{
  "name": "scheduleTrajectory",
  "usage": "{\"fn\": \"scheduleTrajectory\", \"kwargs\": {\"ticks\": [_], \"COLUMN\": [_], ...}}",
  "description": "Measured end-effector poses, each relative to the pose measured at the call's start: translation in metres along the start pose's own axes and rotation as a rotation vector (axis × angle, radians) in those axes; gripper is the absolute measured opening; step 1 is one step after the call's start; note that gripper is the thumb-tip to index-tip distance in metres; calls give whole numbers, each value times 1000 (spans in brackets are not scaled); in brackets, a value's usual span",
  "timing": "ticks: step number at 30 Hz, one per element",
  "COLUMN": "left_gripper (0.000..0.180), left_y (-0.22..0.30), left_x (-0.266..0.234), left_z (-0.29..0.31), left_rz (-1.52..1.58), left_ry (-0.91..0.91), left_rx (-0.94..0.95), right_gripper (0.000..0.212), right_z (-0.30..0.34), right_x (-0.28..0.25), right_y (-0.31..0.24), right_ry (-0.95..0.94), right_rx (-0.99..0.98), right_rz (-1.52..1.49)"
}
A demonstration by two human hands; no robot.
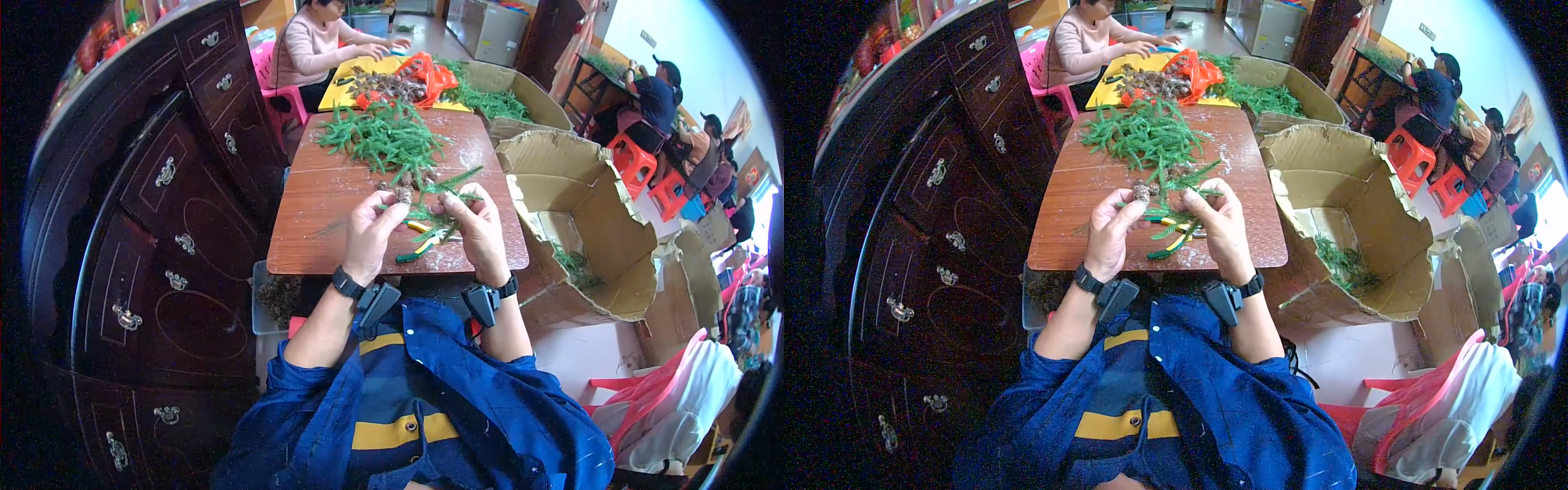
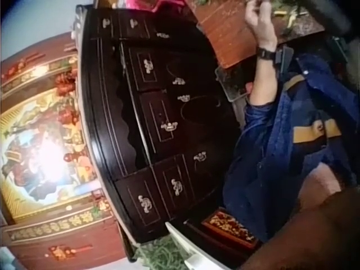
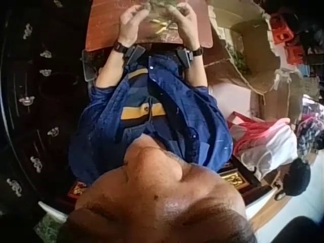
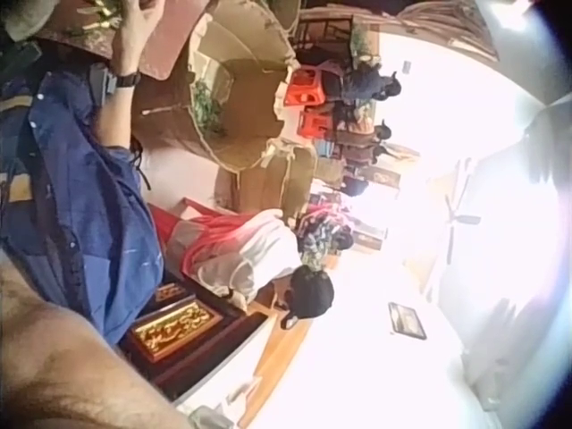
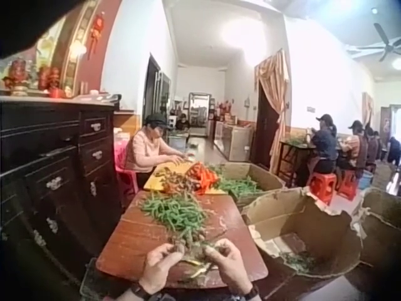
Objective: The person assembles decorative branches by attaching pinecones to green sprigs. They use pliers to trim the wire on the pinecones and then twist the wire around the sprigs to secure them.
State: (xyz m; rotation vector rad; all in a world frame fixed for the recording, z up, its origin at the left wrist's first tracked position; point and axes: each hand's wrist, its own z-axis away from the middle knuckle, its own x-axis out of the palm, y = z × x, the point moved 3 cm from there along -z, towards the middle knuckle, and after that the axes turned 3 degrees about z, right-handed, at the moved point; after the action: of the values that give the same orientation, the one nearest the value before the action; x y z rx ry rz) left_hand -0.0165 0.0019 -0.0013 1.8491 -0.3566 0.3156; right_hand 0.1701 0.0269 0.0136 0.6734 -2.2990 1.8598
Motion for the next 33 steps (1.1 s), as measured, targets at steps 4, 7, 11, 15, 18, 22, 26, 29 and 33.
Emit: {"fn": "scheduleTrajectory", "kwargs": {"ticks": [4,7,11,15,18,22,26,29,33], "left_gripper": [11,11,13,14,13,15,17,17,16], "left_y": [3,6,4,3,3,10,10,17,24], "left_x": [4,6,1,-2,-4,0,-9,-10,-13], "left_z": [1,1,0,0,0,0,0,3,6], "left_rz": [26,74,135,127,89,80,43,-15,-97], "left_ry": [-49,-57,14,40,49,111,161,182,191], "left_rx": [-13,-39,-5,11,40,73,118,111,77], "right_gripper": [10,12,12,15,13,13,16,19,23], "right_z": [1,2,5,4,3,2,7,8,9], "right_x": [5,10,17,19,18,20,23,19,16], "right_y": [2,3,1,4,10,16,19,23,26], "right_ry": [-40,-124,-193,-212,-219,-216,-206,-204,-220], "right_rx": [4,55,97,77,68,72,114,148,173], "right_rz": [-46,-219,-337,-301,-264,-189,-114,-55,57]}}
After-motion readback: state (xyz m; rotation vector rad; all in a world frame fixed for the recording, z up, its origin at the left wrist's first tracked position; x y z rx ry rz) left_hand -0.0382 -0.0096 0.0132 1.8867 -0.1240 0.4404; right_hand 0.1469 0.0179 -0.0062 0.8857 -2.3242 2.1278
